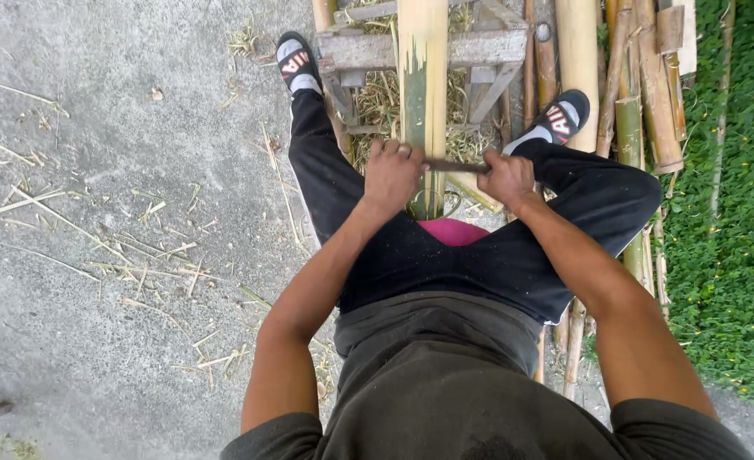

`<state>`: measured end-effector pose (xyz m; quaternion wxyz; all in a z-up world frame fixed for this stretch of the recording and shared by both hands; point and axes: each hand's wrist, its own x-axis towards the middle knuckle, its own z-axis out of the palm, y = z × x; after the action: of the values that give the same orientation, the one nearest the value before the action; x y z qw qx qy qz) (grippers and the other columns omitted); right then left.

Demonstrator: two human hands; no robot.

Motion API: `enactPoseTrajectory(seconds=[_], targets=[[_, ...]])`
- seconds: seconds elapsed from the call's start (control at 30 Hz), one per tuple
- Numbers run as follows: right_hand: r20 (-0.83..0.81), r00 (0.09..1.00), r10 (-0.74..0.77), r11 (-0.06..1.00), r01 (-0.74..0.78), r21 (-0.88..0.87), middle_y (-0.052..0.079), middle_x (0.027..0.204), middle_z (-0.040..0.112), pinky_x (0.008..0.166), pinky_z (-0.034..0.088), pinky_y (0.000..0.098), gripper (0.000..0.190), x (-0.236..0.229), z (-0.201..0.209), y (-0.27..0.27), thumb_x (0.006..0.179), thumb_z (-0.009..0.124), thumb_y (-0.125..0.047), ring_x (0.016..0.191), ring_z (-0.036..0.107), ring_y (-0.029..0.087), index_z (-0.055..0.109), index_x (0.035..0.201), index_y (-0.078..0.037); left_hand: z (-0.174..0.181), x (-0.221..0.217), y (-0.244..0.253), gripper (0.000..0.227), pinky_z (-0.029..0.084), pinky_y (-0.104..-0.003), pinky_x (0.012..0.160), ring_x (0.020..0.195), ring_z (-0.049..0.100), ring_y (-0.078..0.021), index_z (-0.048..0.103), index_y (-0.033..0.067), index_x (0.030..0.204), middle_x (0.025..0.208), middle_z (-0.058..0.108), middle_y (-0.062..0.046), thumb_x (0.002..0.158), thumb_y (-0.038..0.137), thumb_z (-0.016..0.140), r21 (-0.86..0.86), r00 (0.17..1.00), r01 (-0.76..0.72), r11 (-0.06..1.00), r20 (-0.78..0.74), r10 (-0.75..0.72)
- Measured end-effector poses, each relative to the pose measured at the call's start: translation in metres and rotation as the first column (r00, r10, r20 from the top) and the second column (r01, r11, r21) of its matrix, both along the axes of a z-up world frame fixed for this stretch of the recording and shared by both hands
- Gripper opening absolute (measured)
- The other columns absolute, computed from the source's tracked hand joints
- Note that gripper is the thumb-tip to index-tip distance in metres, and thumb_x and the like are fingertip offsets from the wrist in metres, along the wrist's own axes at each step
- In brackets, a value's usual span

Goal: The recorder uses a large knife to scrape the outer layer of a bamboo pole while sitting on a pile of other poles.

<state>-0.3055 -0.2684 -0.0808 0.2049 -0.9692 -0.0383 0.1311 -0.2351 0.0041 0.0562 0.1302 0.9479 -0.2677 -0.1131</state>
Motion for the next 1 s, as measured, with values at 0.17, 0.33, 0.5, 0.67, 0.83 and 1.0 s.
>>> enactPoseTrajectory(seconds=[0.17, 0.33, 0.5, 0.67, 0.83, 1.0], targets=[[-0.216, 0.957, 0.191, 0.981, -0.194, 0.009, 0.017, 0.074, 0.071, 0.069, 0.057, 0.0527, 0.02, -0.027, 0.013, -0.004, 0.079, 0.072, -0.028, 0.071, 0.071, 0.04, 0.07, 0.094, -0.016, 0.009, -0.074, 0.005, 0.027, 0.04, -0.048, 0.092, 0.094, 0.067, -0.0291, 0.071, 0.0095, 0.106, 0.091, 0.074, -0.011, 0.094, 0.034, 0.065, 0.04, 0.977, -0.133, 0.99, -0.161, 0.138], [-0.391, 0.87, 0.302, 0.949, -0.312, 0.038, 0.015, 0.076, 0.073, 0.072, 0.058, 0.0513, 0.025, 0.009, 0.036, 0.002, 0.074, 0.073, -0.03, 0.075, 0.073, 0.037, 0.07, 0.096, -0.019, 0.017, -0.058, -0.003, 0.03, 0.04, -0.049, 0.097, 0.098, 0.068, -0.0308, 0.07, 0.011, 0.11, 0.095, 0.075, -0.012, 0.098, 0.037, 0.062, 0.201, 0.887, -0.175, 0.964, -0.393, 0.243], [-0.168, 0.984, -0.064, 0.996, 0.053, -0.068, 0.016, 0.086, 0.074, 0.076, 0.057, 0.0529, 0.02, 0.085, 0.018, 0.002, 0.079, 0.073, -0.026, 0.084, 0.072, 0.04, 0.072, 0.098, -0.019, -0.026, 0.044, -0.018, 0.03, 0.028, -0.06, 0.111, 0.114, 0.062, -0.0311, 0.071, 0.0105, 0.108, 0.106, 0.074, -0.013, 0.091, 0.034, 0.067, 0.117, 0.988, -0.148, 0.982, 0.053, 0.142], [-0.059, 0.971, -0.23, 0.973, 0.228, -0.04, 0.021, 0.09, 0.074, 0.079, 0.056, 0.052, 0.024, 0.162, 0.014, 0.003, 0.077, 0.075, -0.026, 0.086, 0.071, 0.042, 0.075, 0.1, -0.018, -0.036, 0.158, -0.027, 0.031, 0.029, -0.058, 0.11, 0.113, 0.061, -0.0292, 0.071, 0.0106, 0.107, 0.107, 0.072, -0.011, 0.089, 0.036, 0.071, 0.06, 0.99, -0.06, 0.996, 0.132, 0.052], [-0.052, 0.975, -0.218, 0.975, 0.216, -0.046, 0.019, 0.092, 0.075, 0.085, 0.056, 0.0513, 0.019, 0.161, 0.004, -0.001, 0.087, 0.072, -0.026, 0.09, 0.072, 0.041, 0.074, 0.103, -0.016, -0.04, 0.18, -0.028, 0.035, 0.025, -0.056, 0.114, 0.108, 0.062, -0.0289, 0.071, 0.0106, 0.105, 0.098, 0.073, -0.011, 0.091, 0.042, 0.071, 0.211, 0.997, 0.037, 0.977, 0.055, -0.049], [0.037, 0.992, -0.123, 0.991, 0.124, -0.042, 0.018, 0.085, 0.075, 0.076, 0.054, 0.0524, 0.043, 0.137, -0.007, -0.002, 0.078, 0.075, -0.026, 0.08, 0.071, 0.043, 0.07, 0.117, -0.01, -0.03, 0.145, -0.018, 0.029, 0.028, -0.055, 0.113, 0.108, 0.063, -0.0272, 0.072, 0.0104, 0.103, 0.097, 0.073, -0.009, 0.093, 0.038, 0.071, 0.082, 0.997, 0.044, 0.996, 0.061, -0.049]])
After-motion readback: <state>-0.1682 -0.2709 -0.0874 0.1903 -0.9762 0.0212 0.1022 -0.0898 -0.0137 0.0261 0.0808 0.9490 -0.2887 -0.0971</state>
